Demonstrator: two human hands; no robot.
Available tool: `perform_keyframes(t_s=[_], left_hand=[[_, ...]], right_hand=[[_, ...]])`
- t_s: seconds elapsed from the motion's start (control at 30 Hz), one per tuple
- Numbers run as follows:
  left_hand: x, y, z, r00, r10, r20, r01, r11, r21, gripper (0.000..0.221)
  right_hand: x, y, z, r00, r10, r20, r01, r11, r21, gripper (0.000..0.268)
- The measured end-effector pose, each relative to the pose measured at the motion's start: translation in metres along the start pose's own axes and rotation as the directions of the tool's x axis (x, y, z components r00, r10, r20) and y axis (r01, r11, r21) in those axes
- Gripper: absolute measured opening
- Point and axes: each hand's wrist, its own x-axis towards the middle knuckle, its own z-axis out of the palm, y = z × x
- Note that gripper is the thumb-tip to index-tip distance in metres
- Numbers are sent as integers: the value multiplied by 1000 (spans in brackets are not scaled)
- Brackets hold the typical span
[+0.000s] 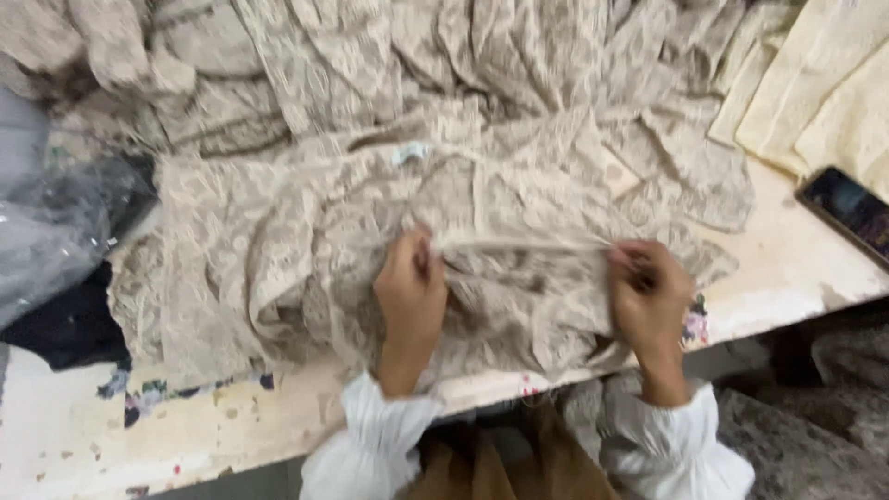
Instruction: Trimming loose threads from lace garments using small snips in a sewing factory.
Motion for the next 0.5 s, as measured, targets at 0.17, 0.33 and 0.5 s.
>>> perform_keyframes(t_s=[0.17, 0.33, 0.5], left_hand=[[-32, -3, -8, 924, 229, -306, -216, 974, 74, 16], [-46, -8, -17, 856, 299, -422, -296, 952, 73, 34], [-50, -6, -17, 814, 466, -348, -514, 856, -55, 32]], right_hand=[[-12, -9, -4, 898, -312, -309, 302, 950, -82, 20], [-16, 9, 2, 707, -519, -480, 517, 843, -150, 21], [-11, 51, -9, 849, -280, -448, 301, 953, -26, 8]])
